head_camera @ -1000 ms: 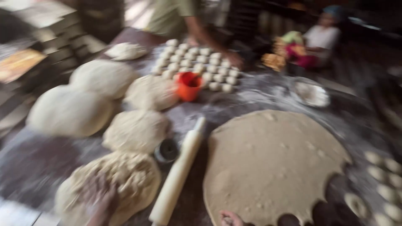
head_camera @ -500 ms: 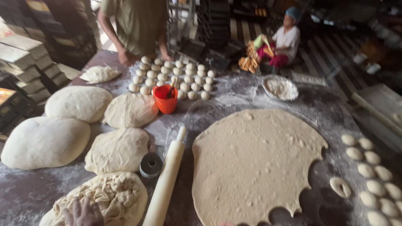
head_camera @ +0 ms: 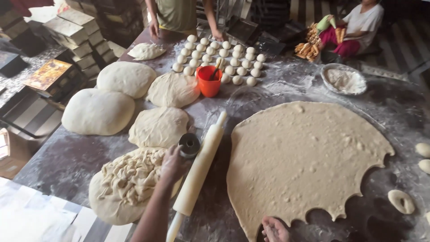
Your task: Rolling out dough with a rolling pin and cutting out circular donut shapes on a floured table.
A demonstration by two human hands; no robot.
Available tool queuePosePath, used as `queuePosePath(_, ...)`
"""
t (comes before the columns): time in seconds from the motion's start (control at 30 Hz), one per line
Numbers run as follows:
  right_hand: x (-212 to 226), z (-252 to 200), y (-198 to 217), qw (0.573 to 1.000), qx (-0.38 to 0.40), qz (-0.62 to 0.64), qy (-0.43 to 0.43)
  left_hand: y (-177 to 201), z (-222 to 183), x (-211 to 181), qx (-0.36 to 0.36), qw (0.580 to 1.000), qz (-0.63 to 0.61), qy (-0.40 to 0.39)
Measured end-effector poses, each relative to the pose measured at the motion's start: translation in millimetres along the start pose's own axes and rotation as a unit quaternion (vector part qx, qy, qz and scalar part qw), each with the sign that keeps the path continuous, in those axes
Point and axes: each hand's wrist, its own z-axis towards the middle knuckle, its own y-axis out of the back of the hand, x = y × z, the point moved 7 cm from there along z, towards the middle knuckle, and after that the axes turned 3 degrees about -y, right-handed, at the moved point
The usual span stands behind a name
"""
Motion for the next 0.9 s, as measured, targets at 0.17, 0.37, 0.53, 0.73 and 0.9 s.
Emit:
queuePosePath(0.17,-72.0,90.5,14.2,0.999,0.002,0.038,0.012,-25.1,19.0,5.3,-0.004,0.995,0.086,-0.04)
queuePosePath(0.37,-55.8,41.6,1.3,0.998,-0.027,0.038,-0.029,-47.7,40.8,25.5,-0.068,0.981,0.12,-0.136)
queuePosePath(0.53,-88.8,74.4,22.4,0.999,-0.038,0.032,0.012,-21.8,34.6,-4.4,-0.041,0.987,0.058,-0.141)
queuePosePath(0.73,-81.2,105.2,8.2,0.977,0.09,0.193,-0.002,14.4,-46.9,-95.5,-0.177,0.929,-0.025,-0.323)
queuePosePath(0.9,-3.6,29.4,-18.5,0.964,0.053,0.233,-0.118,-76.2,-148.5,-172.2,0.146,0.879,-0.027,-0.454)
